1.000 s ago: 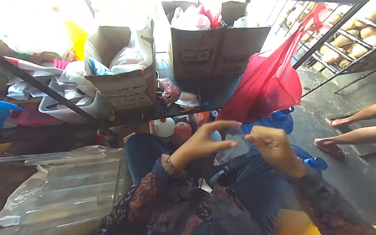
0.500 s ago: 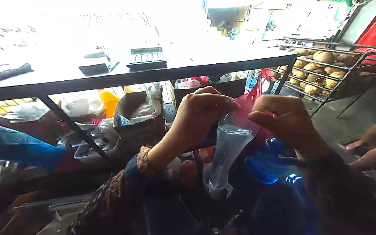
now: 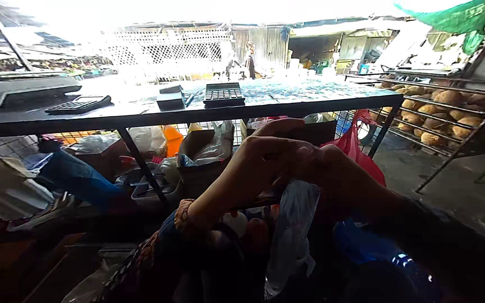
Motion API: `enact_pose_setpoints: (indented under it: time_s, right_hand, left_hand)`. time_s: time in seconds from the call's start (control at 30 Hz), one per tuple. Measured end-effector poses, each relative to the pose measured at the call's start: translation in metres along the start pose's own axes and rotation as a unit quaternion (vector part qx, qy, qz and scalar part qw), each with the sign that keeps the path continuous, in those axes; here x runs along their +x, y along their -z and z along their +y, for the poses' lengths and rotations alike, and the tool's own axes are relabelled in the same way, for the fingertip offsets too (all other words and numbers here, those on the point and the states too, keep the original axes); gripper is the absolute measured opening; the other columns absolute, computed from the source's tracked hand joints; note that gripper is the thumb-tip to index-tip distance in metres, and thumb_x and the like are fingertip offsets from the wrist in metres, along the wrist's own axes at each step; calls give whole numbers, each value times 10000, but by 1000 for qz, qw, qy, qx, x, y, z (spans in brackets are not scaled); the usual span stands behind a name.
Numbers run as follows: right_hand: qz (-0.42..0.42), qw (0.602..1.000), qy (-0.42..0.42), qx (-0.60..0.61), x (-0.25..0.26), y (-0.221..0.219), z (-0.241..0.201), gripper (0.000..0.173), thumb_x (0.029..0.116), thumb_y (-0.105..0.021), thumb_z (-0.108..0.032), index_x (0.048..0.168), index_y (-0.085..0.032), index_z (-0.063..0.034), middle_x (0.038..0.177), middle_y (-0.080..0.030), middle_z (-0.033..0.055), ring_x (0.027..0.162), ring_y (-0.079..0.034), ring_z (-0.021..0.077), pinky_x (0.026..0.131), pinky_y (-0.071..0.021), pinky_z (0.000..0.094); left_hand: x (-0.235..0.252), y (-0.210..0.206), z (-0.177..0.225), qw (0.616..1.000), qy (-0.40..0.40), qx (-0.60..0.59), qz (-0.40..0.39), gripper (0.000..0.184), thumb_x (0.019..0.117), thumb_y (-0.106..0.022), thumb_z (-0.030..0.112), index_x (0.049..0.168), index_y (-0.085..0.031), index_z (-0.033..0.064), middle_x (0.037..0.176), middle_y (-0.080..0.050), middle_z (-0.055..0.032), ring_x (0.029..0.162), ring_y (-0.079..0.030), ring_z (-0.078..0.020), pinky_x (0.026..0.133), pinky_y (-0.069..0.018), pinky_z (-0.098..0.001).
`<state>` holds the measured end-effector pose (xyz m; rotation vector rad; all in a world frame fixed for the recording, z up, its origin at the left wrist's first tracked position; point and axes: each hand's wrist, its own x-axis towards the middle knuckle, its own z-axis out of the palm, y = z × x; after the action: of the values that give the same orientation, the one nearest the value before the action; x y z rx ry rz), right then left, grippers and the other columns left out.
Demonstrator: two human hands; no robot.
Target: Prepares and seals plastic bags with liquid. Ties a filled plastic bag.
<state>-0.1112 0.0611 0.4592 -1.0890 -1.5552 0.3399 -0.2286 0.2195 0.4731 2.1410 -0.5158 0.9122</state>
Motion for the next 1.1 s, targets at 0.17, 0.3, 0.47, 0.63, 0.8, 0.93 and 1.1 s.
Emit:
enact_pose_setpoints:
  time_s: [0.17,0.3,0.47,0.63,0.8,0.93,1.1]
  right_hand:
    - [7,989,78,-124,10,-6,-17,293,1047,-567,-238,904,-776,-91,932,-753,-40,1033,-680,65,964,-540,245]
    - [-30,954,113,-275,19,-4,-33,366,1082,-474,-286,1012,-802,-141,1092,-753,-72,1240,-576,87,1138,-347,386]
    - [-88,959,18,-268,27,0,-45,425,1085,-446,-362,981,-807,-165,1204,-727,-66,1277,-557,70,1122,-392,323]
    - [-79,987,-41,-137,31,5,-52,329,1087,-495,-279,1015,-778,-127,846,-701,-94,696,-614,-49,565,-493,102]
    - [-37,985,-132,-109,27,0,-61,306,1084,-505,-286,1187,-768,-169,922,-742,-78,510,-518,-59,433,-413,91]
    - [-16,984,-118,-131,21,-5,-57,312,1092,-487,-269,1229,-744,-156,947,-744,-87,535,-541,-79,468,-454,82]
    - [-9,981,-129,-148,15,-7,-53,371,1108,-439,-311,1343,-690,-174,789,-710,-87,505,-558,-59,441,-462,96]
  left_hand:
    - [-35,22,-17,996,27,-52,72,506,1046,-429,582,1181,-680,164,1184,-674,89,1126,-619,-43,984,-521,-283]
    - [-53,24,-9,995,66,-63,-36,706,957,-441,731,1266,-672,140,1298,-627,82,1219,-557,10,1031,-487,-234]
    - [-22,23,15,954,102,-231,-165,244,1003,-591,259,1227,-614,166,1068,-667,189,1048,-606,105,932,-516,-136]
    - [-1,16,12,919,116,-330,-183,175,970,-567,117,1060,-654,239,957,-699,181,949,-658,69,871,-557,-159]
    - [5,10,11,912,125,-352,-171,208,1002,-515,99,1006,-675,231,912,-708,143,899,-667,46,835,-562,-171]
    - [3,11,8,925,102,-310,-195,227,1023,-478,81,1035,-676,192,933,-690,134,938,-647,41,864,-546,-173]
    - [0,8,10,946,80,-243,-199,244,1030,-442,56,994,-664,150,898,-652,155,922,-609,79,863,-513,-144]
